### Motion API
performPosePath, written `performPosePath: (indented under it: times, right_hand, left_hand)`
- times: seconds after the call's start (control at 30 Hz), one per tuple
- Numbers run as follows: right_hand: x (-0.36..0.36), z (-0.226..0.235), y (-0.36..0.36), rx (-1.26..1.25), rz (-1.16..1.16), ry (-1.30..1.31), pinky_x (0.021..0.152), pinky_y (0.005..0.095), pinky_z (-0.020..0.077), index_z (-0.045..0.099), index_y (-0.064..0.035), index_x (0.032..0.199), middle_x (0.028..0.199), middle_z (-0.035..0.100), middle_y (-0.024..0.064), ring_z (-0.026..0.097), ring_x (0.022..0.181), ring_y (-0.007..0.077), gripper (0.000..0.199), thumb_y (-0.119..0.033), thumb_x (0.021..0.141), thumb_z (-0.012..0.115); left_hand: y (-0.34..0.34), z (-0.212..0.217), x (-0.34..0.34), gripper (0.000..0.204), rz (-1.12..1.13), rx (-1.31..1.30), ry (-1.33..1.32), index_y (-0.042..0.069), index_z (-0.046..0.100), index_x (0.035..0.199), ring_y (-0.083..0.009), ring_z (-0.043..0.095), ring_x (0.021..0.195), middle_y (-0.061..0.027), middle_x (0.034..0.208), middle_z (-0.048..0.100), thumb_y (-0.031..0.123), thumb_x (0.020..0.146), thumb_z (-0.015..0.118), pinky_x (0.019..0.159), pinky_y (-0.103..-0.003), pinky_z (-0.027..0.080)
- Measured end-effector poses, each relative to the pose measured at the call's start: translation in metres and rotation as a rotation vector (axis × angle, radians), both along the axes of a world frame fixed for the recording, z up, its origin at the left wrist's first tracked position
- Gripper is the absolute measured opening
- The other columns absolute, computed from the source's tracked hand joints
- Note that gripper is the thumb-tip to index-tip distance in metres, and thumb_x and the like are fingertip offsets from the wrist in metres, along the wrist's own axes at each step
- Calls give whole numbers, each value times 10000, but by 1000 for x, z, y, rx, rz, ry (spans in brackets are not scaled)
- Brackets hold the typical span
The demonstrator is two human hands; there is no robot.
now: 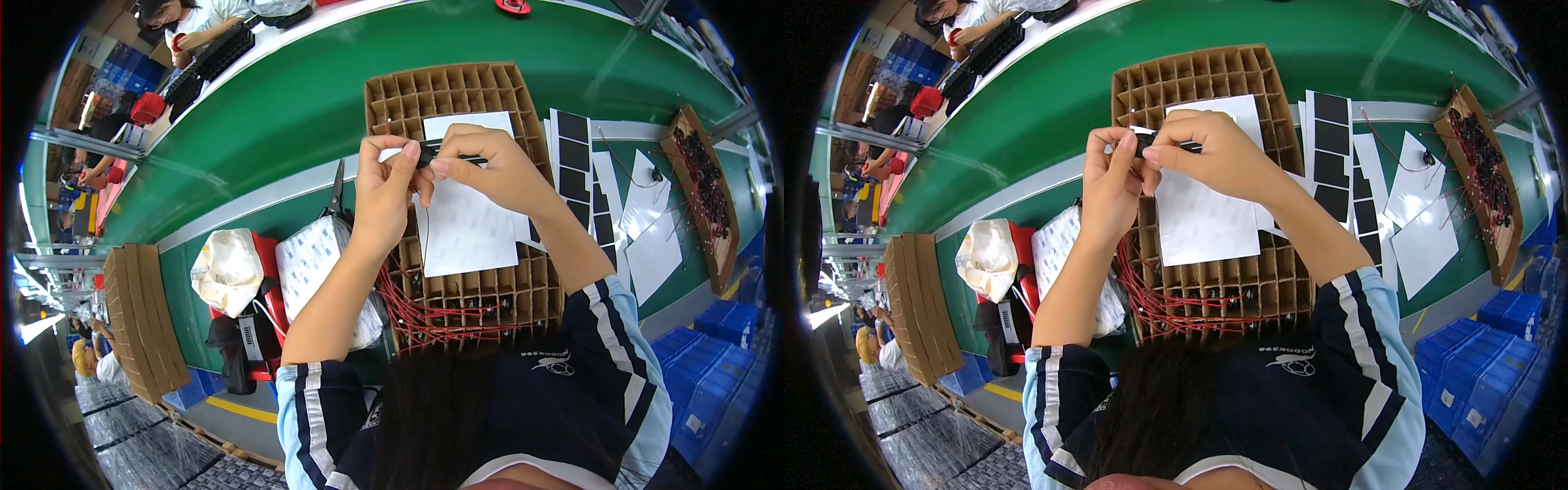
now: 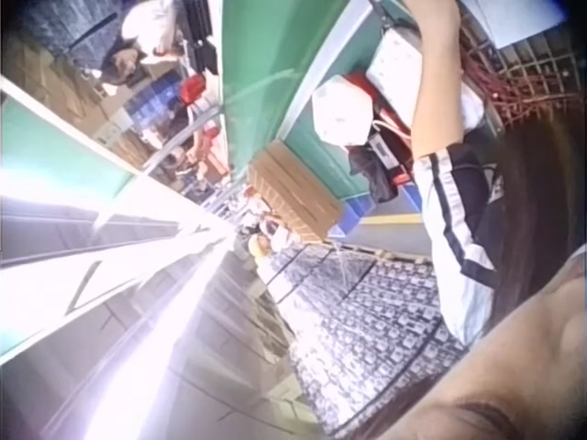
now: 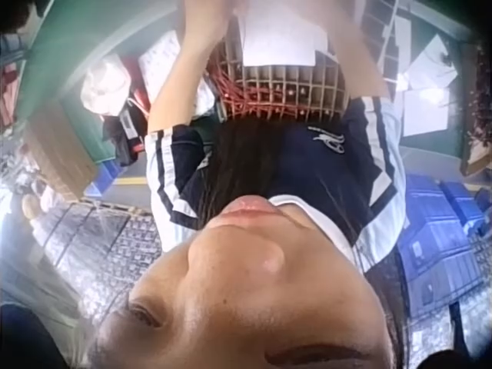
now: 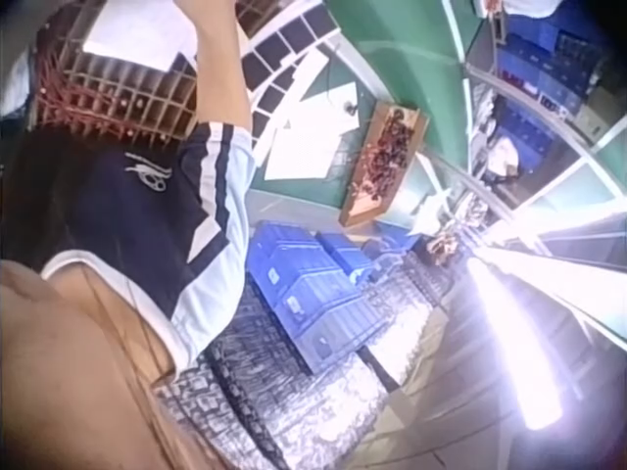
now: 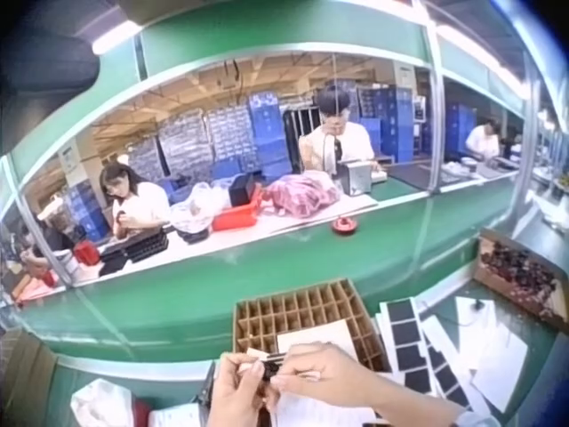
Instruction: Applying labels and organizing electrical components into an assembly tray at a factory workstation.
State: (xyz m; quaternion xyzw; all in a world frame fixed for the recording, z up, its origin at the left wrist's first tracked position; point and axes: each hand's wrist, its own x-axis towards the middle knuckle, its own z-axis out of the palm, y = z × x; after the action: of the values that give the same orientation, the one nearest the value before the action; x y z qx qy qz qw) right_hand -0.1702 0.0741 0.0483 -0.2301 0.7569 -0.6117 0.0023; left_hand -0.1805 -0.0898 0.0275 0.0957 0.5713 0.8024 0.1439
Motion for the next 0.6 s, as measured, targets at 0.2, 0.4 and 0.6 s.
performPosePath:
  times: [0.2,0.4,0.6]
  right_hand:
    - [0,-2,-1,-50,-37,-59,646,244,367,591,-2,687,675,525,30,475,679,109,168,-141,780,585]
    - [4,2,-4,-89,-76,-183,643,243,383,572,-5,642,650,550,32,500,663,98,214,-157,791,572]
    - [-4,-5,3,-83,-23,-221,575,231,375,598,5,679,626,551,35,477,602,76,214,-170,800,578]
  left_hand:
    - [1,-1,4,131,-18,174,-72,83,359,902,-134,419,476,-108,713,545,200,905,418,532,-275,387]
    - [5,-4,8,128,-90,279,-78,99,353,881,-127,392,473,-120,742,534,217,912,390,564,-297,379]
    - [4,-5,7,131,-92,289,-100,100,362,866,-124,393,466,-111,719,531,219,910,396,556,-296,382]
